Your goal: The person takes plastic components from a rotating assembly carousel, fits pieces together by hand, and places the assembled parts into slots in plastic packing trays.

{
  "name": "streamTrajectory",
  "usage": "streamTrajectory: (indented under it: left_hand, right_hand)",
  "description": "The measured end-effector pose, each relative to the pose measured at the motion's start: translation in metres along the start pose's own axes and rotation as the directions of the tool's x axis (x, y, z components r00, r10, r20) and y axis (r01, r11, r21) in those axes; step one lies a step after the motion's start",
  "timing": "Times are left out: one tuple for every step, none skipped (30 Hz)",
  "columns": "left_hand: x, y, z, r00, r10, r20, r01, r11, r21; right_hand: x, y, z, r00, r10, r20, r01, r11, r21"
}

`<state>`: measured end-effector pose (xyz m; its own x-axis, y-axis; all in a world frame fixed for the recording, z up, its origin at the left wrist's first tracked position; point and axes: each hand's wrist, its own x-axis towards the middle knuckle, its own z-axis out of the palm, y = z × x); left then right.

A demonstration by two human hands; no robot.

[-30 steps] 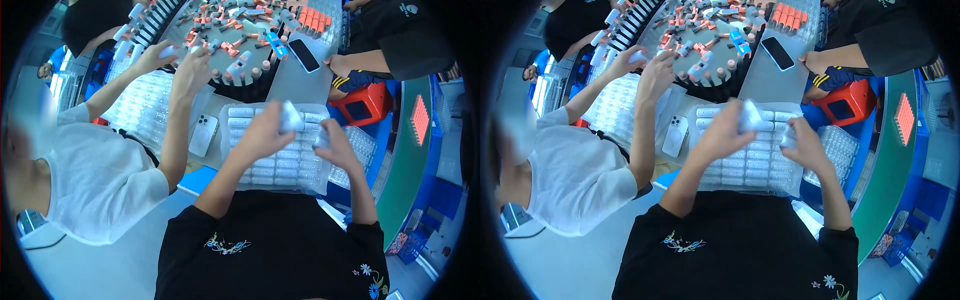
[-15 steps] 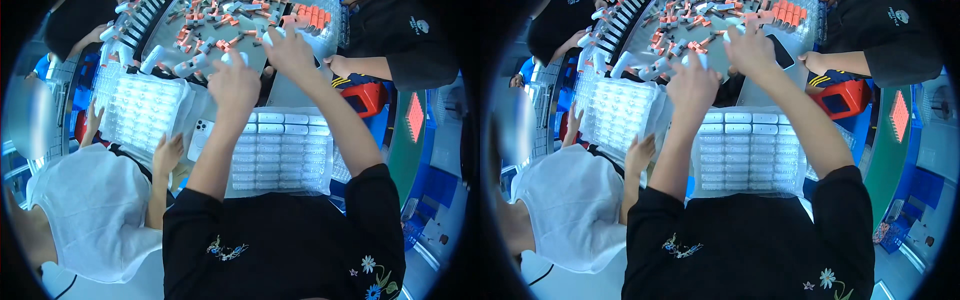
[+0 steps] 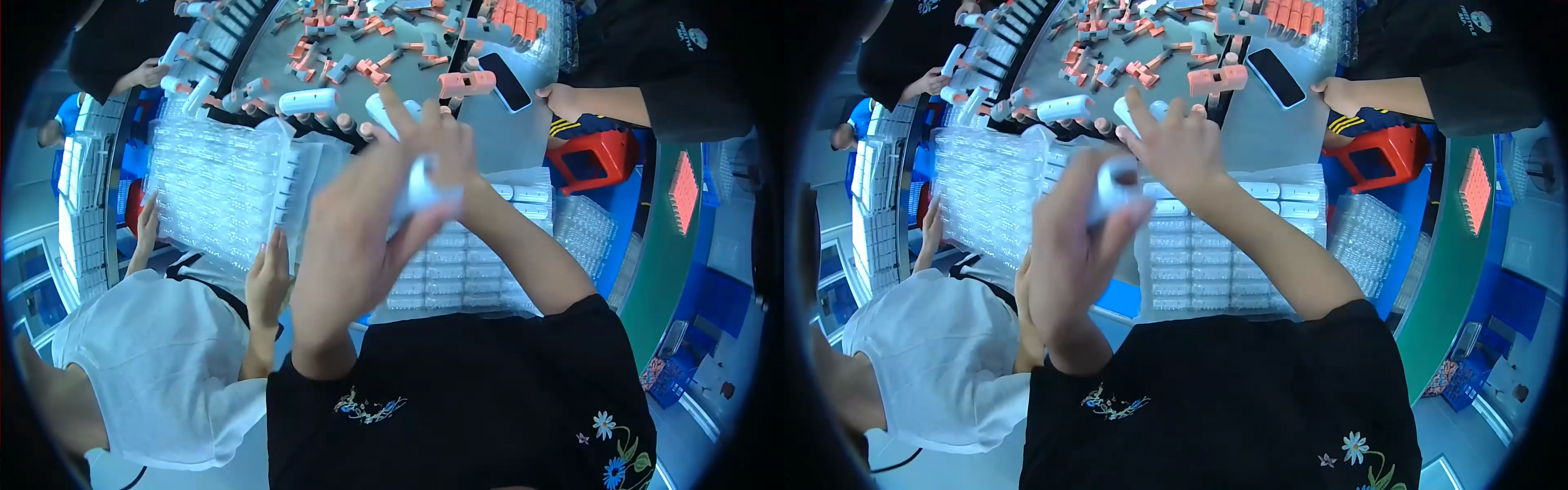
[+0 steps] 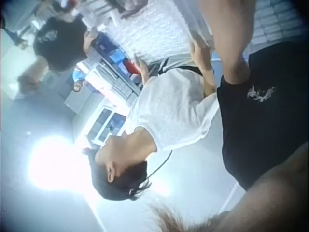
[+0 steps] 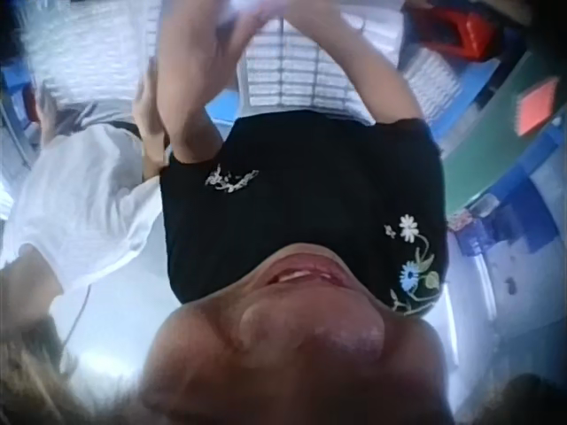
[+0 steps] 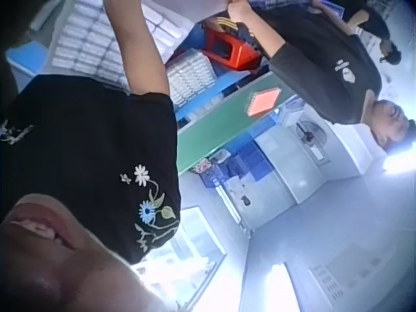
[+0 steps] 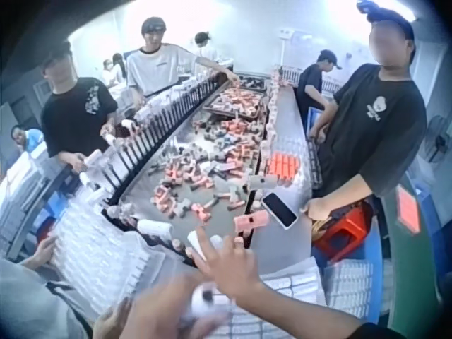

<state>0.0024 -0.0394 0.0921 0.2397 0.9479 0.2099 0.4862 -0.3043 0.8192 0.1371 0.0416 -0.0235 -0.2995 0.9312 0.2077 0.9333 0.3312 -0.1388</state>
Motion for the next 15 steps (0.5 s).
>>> streamTrajectory:
  left_hand:
    - [0.018,-0.006,0.009,0.990,0.113,-0.085,-0.103,0.989,0.108]
    - [0.040,-0.017,0.016,0.960,0.224,-0.165,-0.182,0.954,0.236]
    - [0.059,-0.030,0.018,0.925,0.354,-0.141,-0.278,0.879,0.387]
    - [0.075,-0.043,0.026,0.926,0.368,-0.087,-0.297,0.850,0.435]
    - [0.086,-0.058,0.032,0.927,0.374,-0.032,-0.312,0.814,0.490]
    - [0.099,-0.077,0.041,0.918,0.396,0.017,-0.345,0.776,0.529]
    - [0.103,-0.083,0.045,0.970,0.235,0.069,-0.236,0.821,0.521]
    - [0.109,-0.084,0.048,0.989,0.082,0.123,-0.134,0.850,0.509]
    - [0.117,-0.088,0.047,0.994,0.062,0.094,-0.100,0.869,0.485]
    - [0.110,-0.089,0.036,0.991,-0.005,0.135,-0.072,0.823,0.563]
    - [0.107,-0.092,0.030,0.984,-0.038,0.175,-0.081,0.776,0.625]
    - [0.101,-0.115,0.032,0.996,-0.040,0.084,-0.014,0.830,0.557]
    - [0.091,-0.124,0.031,0.996,-0.025,0.090,-0.031,0.824,0.566]
    - [0.074,-0.128,0.026,0.999,-0.012,0.047,-0.018,0.806,0.591]
    - [0.080,-0.121,0.047,0.991,-0.062,0.115,-0.032,0.735,0.677]
  right_hand:
    - [-0.012,0.020,0.035,0.967,-0.184,-0.174,0.203,0.974,0.101]
    - [-0.015,0.011,0.034,0.984,-0.143,-0.109,0.167,0.951,0.259]
    - [-0.020,-0.003,0.025,0.991,-0.123,-0.047,0.132,0.902,0.412]
    - [-0.031,-0.001,0.013,0.979,-0.199,-0.046,0.191,0.812,0.551]
    - [-0.043,-0.001,0.007,0.975,-0.214,-0.055,0.208,0.805,0.556]
    - [-0.053,0.004,-0.004,0.967,-0.240,-0.090,0.255,0.872,0.417]
    - [-0.055,0.016,-0.013,0.954,-0.272,-0.128,0.298,0.916,0.270]
    - [-0.049,0.035,-0.029,0.937,-0.254,-0.239,0.311,0.918,0.245]
    - [-0.043,0.053,-0.047,0.911,-0.223,-0.348,0.305,0.931,0.202]
    - [-0.031,0.060,-0.065,0.894,-0.153,-0.420,0.262,0.941,0.216]
    - [-0.014,0.066,-0.069,0.841,-0.141,-0.522,0.253,0.956,0.150]
    - [0.006,0.068,-0.059,0.840,-0.140,-0.524,0.237,0.964,0.122]
    - [0.015,0.069,-0.042,0.892,-0.177,-0.416,0.190,0.982,-0.011]
    - [0.037,0.063,-0.025,0.881,-0.231,-0.413,0.270,0.962,0.038]
    - [0.034,0.078,0.012,0.955,-0.123,-0.269,0.105,0.991,-0.083]
